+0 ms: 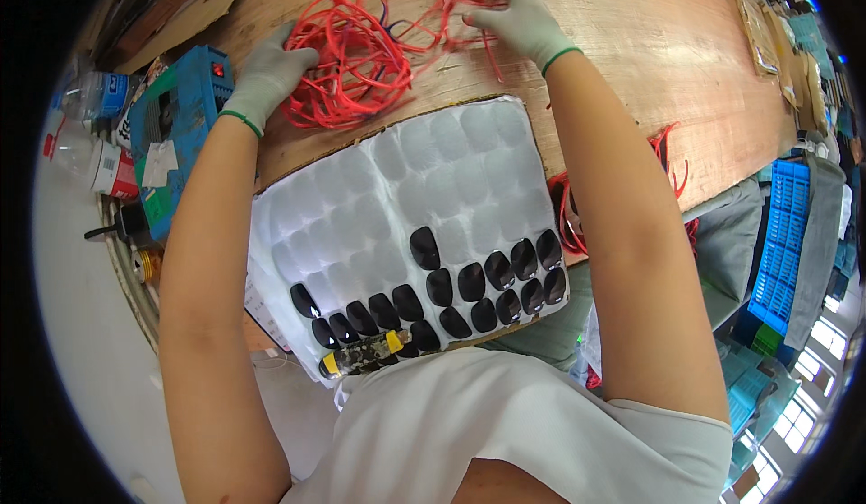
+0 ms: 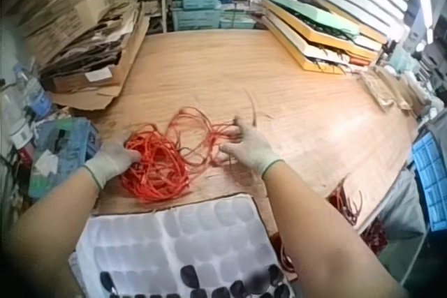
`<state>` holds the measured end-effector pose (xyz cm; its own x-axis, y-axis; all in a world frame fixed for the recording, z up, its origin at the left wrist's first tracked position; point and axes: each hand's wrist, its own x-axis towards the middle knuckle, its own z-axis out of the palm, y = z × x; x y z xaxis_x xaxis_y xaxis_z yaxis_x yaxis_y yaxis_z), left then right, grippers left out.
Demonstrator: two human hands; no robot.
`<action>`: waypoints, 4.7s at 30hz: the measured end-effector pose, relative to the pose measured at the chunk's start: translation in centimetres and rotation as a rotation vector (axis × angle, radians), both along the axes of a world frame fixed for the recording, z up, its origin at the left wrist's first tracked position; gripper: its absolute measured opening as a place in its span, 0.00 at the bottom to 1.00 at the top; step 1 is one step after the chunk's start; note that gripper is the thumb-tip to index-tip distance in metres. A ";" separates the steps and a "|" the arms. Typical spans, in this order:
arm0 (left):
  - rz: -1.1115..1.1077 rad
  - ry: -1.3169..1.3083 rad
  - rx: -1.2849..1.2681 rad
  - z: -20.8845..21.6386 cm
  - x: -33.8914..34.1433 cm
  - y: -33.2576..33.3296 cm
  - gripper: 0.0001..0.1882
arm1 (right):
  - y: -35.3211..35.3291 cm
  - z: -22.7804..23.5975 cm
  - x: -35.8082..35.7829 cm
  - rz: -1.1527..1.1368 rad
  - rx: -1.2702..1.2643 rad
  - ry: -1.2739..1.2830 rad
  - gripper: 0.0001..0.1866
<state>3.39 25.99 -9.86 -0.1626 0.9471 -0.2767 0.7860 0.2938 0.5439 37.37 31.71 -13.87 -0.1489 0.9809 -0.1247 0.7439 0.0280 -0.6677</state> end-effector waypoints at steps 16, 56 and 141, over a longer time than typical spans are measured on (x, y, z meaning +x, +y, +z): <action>0.227 -0.295 -0.012 3.0 -3.7 -5.6 0.24 | -14.0 9.1 2.6 0.098 0.382 0.056 0.22; 0.029 -0.721 0.549 10.0 3.4 -35.6 0.16 | -32.2 6.8 -10.9 0.042 0.397 -0.165 0.09; -0.717 -0.428 0.477 18.5 8.0 -41.5 0.15 | -44.4 21.1 -5.0 0.354 -0.367 0.972 0.10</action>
